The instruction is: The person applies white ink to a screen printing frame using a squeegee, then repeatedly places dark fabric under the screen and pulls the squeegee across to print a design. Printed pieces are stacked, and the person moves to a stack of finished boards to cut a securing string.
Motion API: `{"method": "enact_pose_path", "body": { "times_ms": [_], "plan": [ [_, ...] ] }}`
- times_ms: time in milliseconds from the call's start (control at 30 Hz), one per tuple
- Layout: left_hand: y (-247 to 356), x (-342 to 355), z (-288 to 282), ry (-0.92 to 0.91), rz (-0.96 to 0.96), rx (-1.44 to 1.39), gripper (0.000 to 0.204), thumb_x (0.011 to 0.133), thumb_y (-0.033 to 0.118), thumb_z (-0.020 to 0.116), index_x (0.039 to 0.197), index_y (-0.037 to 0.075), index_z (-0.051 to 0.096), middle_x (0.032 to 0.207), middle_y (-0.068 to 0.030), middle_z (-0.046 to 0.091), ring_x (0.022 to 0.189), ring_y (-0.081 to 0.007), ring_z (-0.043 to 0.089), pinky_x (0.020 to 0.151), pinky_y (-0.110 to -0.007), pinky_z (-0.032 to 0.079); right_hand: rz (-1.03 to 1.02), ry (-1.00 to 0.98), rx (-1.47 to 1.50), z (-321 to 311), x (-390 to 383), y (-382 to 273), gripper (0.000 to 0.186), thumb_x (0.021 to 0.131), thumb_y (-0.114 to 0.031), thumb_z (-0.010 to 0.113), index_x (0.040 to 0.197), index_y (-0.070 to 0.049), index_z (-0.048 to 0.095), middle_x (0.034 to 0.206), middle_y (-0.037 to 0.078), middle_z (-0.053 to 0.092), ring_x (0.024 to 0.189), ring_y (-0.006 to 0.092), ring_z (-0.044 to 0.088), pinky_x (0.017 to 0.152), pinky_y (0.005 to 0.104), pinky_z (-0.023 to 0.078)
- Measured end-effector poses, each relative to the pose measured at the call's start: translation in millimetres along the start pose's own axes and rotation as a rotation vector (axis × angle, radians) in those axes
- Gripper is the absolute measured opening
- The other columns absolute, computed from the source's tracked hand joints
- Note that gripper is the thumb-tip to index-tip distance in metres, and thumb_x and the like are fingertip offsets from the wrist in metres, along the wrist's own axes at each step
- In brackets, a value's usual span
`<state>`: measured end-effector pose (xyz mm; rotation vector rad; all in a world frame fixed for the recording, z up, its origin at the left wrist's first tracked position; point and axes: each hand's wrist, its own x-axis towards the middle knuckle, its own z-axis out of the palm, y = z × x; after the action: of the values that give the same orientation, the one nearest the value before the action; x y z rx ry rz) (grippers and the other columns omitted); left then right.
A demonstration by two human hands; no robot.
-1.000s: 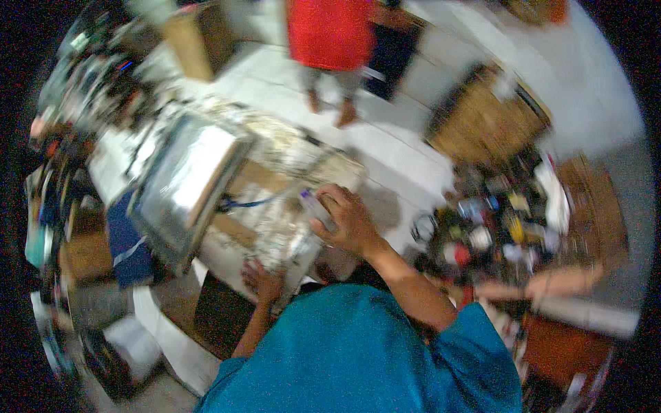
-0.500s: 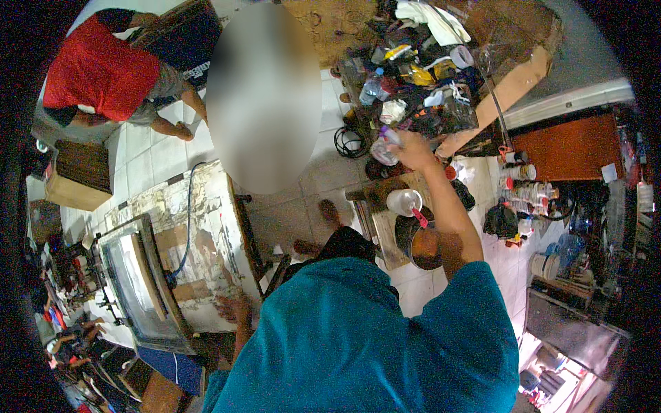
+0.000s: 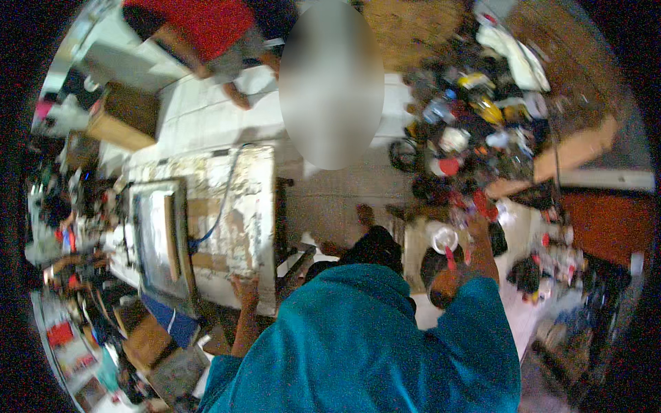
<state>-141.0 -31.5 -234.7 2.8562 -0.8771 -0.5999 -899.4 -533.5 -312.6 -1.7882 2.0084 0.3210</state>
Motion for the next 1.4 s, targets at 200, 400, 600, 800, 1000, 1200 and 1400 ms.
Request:
{"method": "enact_pose_path", "body": {
  "times_ms": [200,400,600,800,1000,1200,1400],
  "plan": [
    [42,-22,-23,0.09,-0.178,-0.268,0.103,0.089,0.056,0.072,0.158,-0.003,0.024,0.159,-0.0332,0.029,0.15,-0.0501,0.023,0.124,-0.058,0.016,-0.016,0.005,-0.114,-40,13,-13,0.063,0.09,-0.05,0.069,0.13,-0.001,0.063,0.128,0.026,0.064,0.118,0.0452,0.061,0.102,0.0544,0.048],
    [29,-36,-39,0.272,-0.119,-0.547,0.083,0.091,0.045,0.071,0.15,-0.005,0.041,0.149,-0.0315,0.047,0.143,-0.0445,0.039,0.121,-0.051,0.027,-0.114,0.212,-0.3,-78,49,-100,0.07,0.087,-0.052,0.071,0.132,0.001,0.062,0.133,0.026,0.063,0.122,0.0456,0.06,0.103,0.0551,0.047],
    [-19,-12,-47,0.417,-0.319,-1.089,0.07,0.095,0.029,0.071,0.151,-0.002,0.042,0.138,-0.0209,0.06,0.119,-0.0317,0.062,0.104,-0.043,0.049,-0.902,0.178,0.132,-38,31,-410,0.066,0.072,-0.018,0.086,0.132,-0.004,0.061,0.124,0.02,0.06,0.117,0.0376,0.054,0.105,0.0469,0.042],
    [-84,50,-96,0.612,-0.765,-1.985,0.057,0.1,0.049,0.064,0.127,-0.001,0.058,0.101,-0.0131,0.066,0.086,-0.0199,0.064,0.077,-0.034,0.056,-1.673,-0.167,0.151,10,-200,-761,0.058,0.082,-0.019,0.077,0.135,-0.004,0.061,0.135,0.023,0.057,0.131,0.0413,0.05,0.113,0.0476,0.038],
    [-103,83,-151,0.69,-0.773,-2.516,0.065,0.099,0.066,0.053,0.111,0.003,0.06,0.086,-0.0106,0.063,0.074,-0.024,0.063,0.06,-0.037,0.054,-2.043,-0.266,0.11,33,-368,-964,0.056,0.081,-0.024,0.079,0.132,-0.01,0.063,0.123,0.014,0.052,0.122,0.0345,0.048,0.108,0.0503,0.036],
    [-94,104,-189,1.065,-0.909,-2.557,0.062,0.099,0.063,0.052,0.123,0.006,0.058,0.104,-0.0107,0.065,0.078,-0.0248,0.063,0.06,-0.039,0.053,-2.2,-0.228,-0.127,58,-392,-1011,0.051,0.084,-0.027,0.08,0.128,-0.009,0.061,0.121,0.013,0.055,0.121,0.0318,0.05,0.111,0.0547,0.028],
    [-83,63,-267,1.07,-0.677,-2.151,0.056,0.103,0.059,0.048,0.125,0.009,0.058,0.102,-0.0069,0.066,0.08,-0.022,0.061,0.072,-0.039,0.054,-2.297,0.121,0.241,9,-440,-1052,0.049,0.08,-0.043,0.08,0.115,-0.012,0.065,0.11,0.008,0.06,0.108,0.0277,0.055,0.108,0.0548,0.031]
  ]
}}
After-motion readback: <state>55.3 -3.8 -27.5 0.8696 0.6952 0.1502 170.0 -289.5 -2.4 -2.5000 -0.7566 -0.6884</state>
